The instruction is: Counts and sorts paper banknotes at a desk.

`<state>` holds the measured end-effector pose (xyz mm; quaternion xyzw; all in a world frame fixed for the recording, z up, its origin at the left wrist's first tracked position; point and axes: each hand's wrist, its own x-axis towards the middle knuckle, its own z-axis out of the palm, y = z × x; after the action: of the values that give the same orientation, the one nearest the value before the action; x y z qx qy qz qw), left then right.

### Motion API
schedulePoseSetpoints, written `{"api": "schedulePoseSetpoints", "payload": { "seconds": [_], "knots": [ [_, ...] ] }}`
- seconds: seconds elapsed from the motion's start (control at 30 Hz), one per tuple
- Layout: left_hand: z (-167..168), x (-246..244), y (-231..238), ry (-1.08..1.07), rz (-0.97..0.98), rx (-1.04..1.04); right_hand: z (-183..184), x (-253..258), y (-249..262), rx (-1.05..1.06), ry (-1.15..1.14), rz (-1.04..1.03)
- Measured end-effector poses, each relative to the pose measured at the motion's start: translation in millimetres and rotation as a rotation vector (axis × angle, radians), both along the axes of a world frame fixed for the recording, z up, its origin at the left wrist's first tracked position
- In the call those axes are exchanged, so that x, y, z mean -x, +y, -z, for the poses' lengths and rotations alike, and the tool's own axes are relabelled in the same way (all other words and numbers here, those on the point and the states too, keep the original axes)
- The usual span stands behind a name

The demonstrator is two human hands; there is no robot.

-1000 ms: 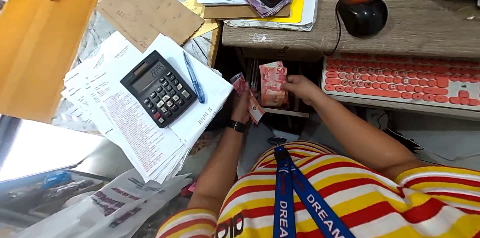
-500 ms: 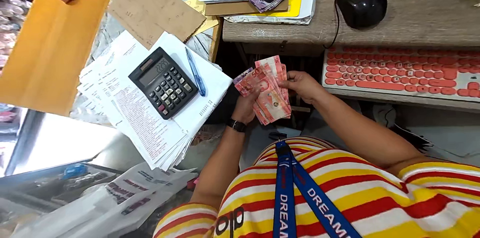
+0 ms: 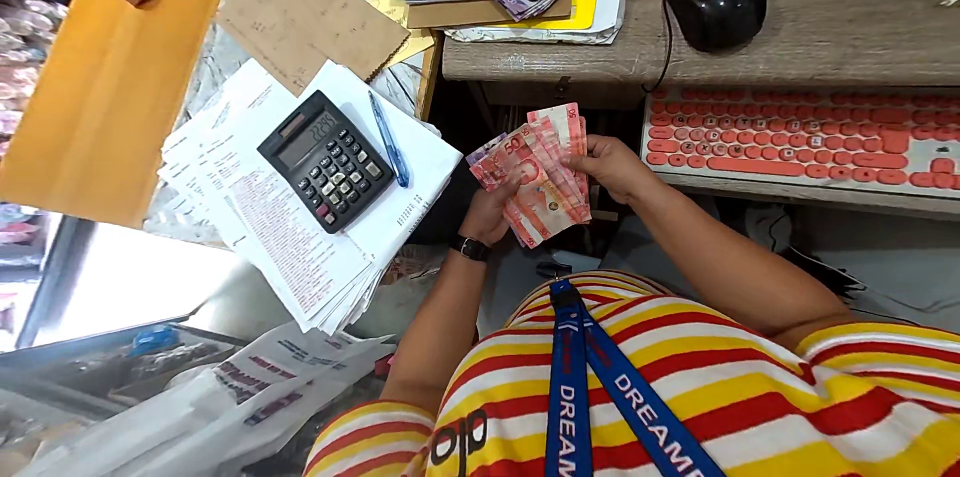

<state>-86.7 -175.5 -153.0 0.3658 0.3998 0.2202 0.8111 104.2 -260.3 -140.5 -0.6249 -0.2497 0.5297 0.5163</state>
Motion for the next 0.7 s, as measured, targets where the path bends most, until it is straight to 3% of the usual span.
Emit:
{"api": "schedulePoseSetpoints", "payload": {
  "seconds": [0.13,0.43,0.6,0.7],
  "knots": [
    [-3.0,-1.6,-1.7,-0.013,0.023,0.016,-0.1,7.4,1.5,0.021,0.014,-0.015],
    [0.2,9.9,2.5,-0.161,-0.024,0.079,-12.0,-7.7,-0.6,-0.044,-0.120,0.175],
    [11.5,16.4,2.7,-0.421,0.004,0.199,-38.2,-18.2,-10.4,-0.645,-0.422,0.386],
    [8.4,9.5,-2.6,-0.576,0.077,0.228,-35.8,-6.4,-22.4,-0.974,-0.665,0.105]
  ]
}}
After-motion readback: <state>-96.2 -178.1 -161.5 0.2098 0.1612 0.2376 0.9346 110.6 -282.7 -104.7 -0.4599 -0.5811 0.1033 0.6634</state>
